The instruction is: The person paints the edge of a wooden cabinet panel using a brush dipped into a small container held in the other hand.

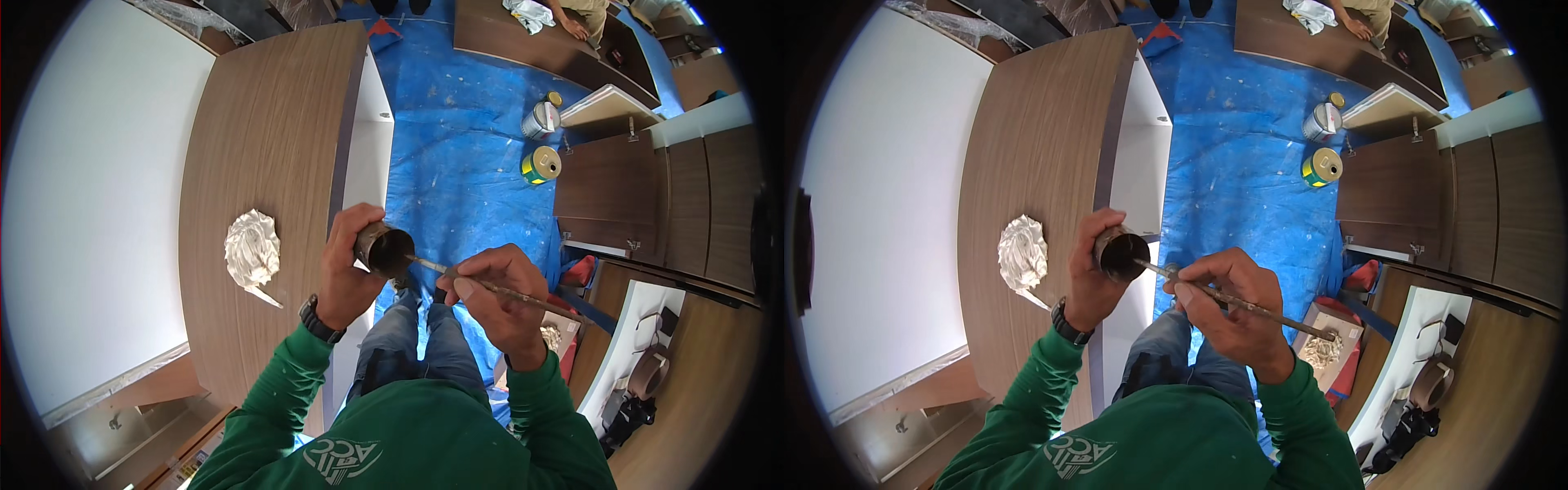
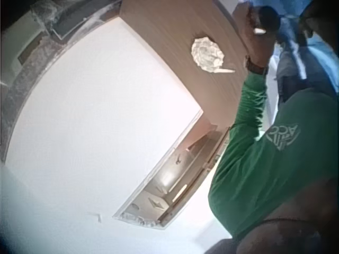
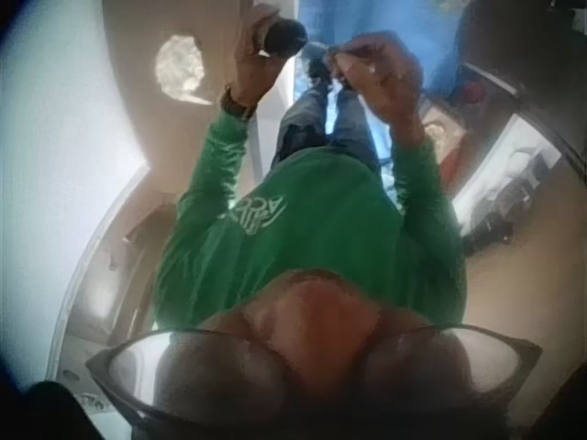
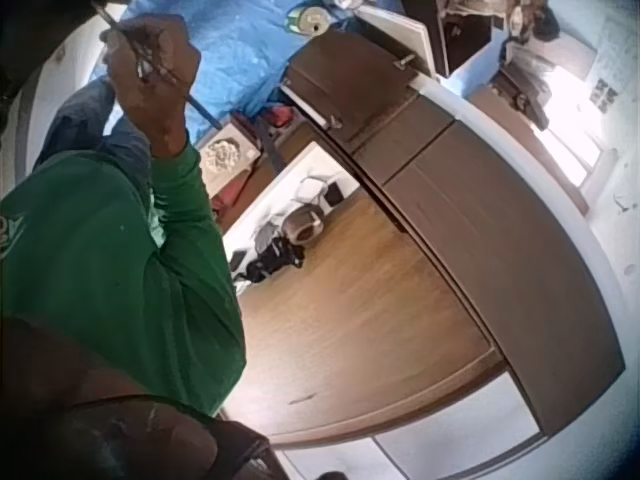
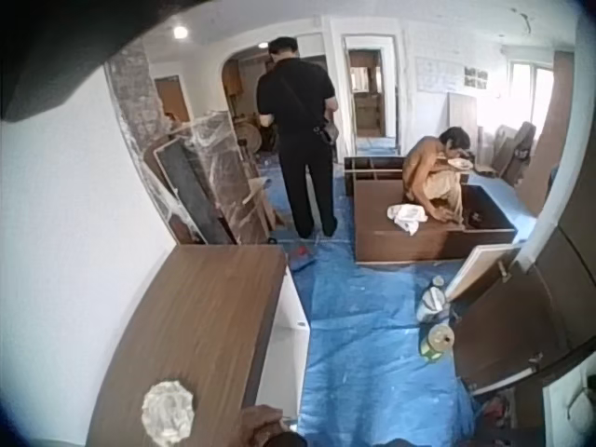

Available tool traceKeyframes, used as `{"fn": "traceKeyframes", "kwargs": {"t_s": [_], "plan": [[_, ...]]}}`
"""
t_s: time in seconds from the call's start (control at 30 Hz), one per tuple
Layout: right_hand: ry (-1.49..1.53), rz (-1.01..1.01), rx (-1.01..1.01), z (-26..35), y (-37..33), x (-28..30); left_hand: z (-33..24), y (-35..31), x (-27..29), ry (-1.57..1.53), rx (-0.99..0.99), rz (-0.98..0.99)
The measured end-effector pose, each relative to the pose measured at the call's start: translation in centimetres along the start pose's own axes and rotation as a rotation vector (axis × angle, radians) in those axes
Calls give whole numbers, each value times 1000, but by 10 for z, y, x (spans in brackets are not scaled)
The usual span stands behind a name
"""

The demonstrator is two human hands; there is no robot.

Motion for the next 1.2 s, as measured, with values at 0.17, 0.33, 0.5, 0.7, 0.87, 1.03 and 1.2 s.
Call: {"fn": "traceKeyframes", "kwargs": {"t_s": [0.17,0.33,0.5,0.7,0.87,1.03,1.2], "plan": [[-345,26,312,28,-10,21,-45,7,-13,23,-124,-4],[-358,11,256,37,-25,28,-84,0,-26,109,-142,16],[-414,45,341,37,-34,33,-99,-13,-35,124,-143,4],[-442,99,352,37,-44,36,-105,-27,-39,194,-165,-7],[-460,152,335,41,-50,34,-106,-39,-39,208,-135,-2],[-483,154,335,38,-53,23,-98,-48,-32,199,-133,14],[-509,167,303,31,-54,6,-77,-55,-16,204,-110,20]]}}
Point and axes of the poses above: each hand's wrist, its own y-axis towards the middle knuckle, its own x-axis out of the back of the hand, z = x × y, the point moved 2 cm from there along y, towards the middle knuckle, and after that the axes turned 2 degrees about -y, right-handed, at the moved point
